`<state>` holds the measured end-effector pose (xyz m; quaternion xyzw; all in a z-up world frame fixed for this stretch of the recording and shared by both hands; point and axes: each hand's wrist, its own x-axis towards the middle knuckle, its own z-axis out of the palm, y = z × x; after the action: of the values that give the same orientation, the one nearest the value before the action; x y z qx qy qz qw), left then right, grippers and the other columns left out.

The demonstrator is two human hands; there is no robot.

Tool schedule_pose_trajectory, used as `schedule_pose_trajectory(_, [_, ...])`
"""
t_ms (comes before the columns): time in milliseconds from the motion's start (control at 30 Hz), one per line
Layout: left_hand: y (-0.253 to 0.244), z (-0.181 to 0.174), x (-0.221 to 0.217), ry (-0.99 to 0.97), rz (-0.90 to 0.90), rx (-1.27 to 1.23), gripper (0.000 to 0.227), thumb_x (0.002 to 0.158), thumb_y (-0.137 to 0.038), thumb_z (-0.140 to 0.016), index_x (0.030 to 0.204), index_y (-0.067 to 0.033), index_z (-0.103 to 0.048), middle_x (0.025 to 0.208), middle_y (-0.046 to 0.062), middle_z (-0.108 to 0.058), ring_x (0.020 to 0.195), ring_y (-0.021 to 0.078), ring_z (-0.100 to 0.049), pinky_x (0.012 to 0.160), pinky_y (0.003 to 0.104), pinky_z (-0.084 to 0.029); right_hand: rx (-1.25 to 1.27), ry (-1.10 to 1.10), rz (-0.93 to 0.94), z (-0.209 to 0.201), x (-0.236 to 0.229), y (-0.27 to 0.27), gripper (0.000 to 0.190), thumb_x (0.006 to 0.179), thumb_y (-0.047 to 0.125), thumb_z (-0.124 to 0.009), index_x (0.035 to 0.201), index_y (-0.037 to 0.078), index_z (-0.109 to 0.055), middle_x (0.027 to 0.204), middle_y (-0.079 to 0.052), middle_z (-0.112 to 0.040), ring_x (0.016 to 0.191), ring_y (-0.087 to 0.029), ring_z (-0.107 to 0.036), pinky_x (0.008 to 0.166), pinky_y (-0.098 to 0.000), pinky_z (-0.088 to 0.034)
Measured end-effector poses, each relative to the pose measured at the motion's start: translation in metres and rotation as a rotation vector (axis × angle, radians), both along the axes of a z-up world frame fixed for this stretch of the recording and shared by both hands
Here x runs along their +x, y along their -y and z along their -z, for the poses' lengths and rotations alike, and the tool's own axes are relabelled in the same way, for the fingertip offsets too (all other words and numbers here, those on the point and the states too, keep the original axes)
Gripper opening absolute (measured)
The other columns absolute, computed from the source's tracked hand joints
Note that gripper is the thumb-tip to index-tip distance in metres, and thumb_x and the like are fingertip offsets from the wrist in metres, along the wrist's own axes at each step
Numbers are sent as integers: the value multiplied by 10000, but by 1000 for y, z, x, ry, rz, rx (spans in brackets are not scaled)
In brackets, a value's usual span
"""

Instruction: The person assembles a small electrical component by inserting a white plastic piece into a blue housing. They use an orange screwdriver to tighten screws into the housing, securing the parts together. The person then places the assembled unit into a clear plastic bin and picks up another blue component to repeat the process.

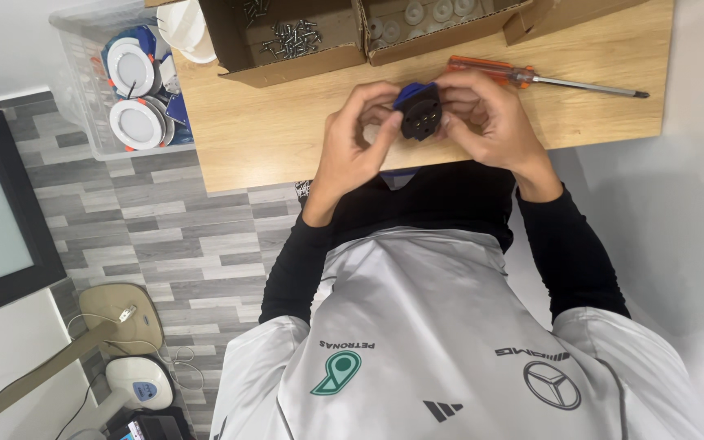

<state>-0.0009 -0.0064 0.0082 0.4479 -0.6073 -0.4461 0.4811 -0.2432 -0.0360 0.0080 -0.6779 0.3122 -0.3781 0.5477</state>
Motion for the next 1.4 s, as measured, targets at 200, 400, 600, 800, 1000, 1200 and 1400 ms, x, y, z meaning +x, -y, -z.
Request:
schedule_pose_trajectory(200, [-3, -8, 4, 58, 172, -88, 561, 1014, 19, -690, 1543, -91, -537, 1441, 109, -695, 1079, 211, -764, 992, 304, -664, 31, 78, -12, 1, -1, 1, 358, 1108, -139, -606, 1447, -108, -493, 1344, -325, -652, 1142, -391, -762, 893, -412, -713])
schedule_pose_trajectory(400, [-6, -6, 5, 62, 189, -93, 664, 997, 30, -782, 1590, -106, -515, 1461, 124, -683, 1091, 218, -753, 1040, 307, -673, -31, 75, -43, -2, -1, -3, 482, 1148, -117, -589, 1590, -43, -410, 1412, -305, -637, 1282, -391, -711, 903, -431, -723])
schedule_pose_trajectory(600, [-8, 4, 6, 41, 208, -103, 656, 987, 36, -700, 1599, -118, -518, 1529, 140, -659, 1168, 231, -752, 1062, 317, -677, -60, 66, -63, -5, 0, -8, 454, 1152, -134, -592, 1577, -80, -441, 1403, -334, -653, 1227, -415, -740, 897, -420, -718])
schedule_pose_trajectory(800, [-14, -1, 7, 24, 210, -113, 653, 1030, 63, -679, 1626, -135, -499, 1555, 142, -635, 1256, 249, -732, 1133, 329, -672, -102, 33, -71, -5, -1, -10, 430, 1163, -129, -585, 1570, -80, -456, 1421, -333, -629, 1237, -420, -739, 864, -404, -718])
schedule_pose_trajectory(1000, [-15, -6, 5, 60, 233, -150, 759, 997, -35, -889, 1633, -141, -489, 1655, 115, -528, 1496, 259, -623, 1166, 336, -653, -104, 30, -66, -7, -2, -12, 429, 1169, -84, -595, 1573, -66, -451, 1401, -341, -641, 1235, -419, -738, 849, -416, -719])
schedule_pose_trajectory(1200, [-17, -5, 5, 39, 207, -151, 665, 1000, 27, -830, 1581, -113, -537, 1624, 127, -563, 1477, 257, -633, 1119, 316, -657, -162, 36, -87, -8, -2, -15, 479, 1138, -59, -642, 1574, -78, -444, 1529, -331, -582, 1404, -418, -660, 1091, -438, -666])
schedule_pose_trajectory(1400, [-16, -4, 6, 53, 211, -166, 670, 982, 12, -825, 1576, -106, -538, 1611, 125, -576, 1459, 250, -638, 1098, 316, -657, -113, 9, -101, -5, -4, -16, 684, 1020, -126, -791, 1587, -30, -421, 1541, -263, -549, 1243, -364, -740, 1031, -361, -644])
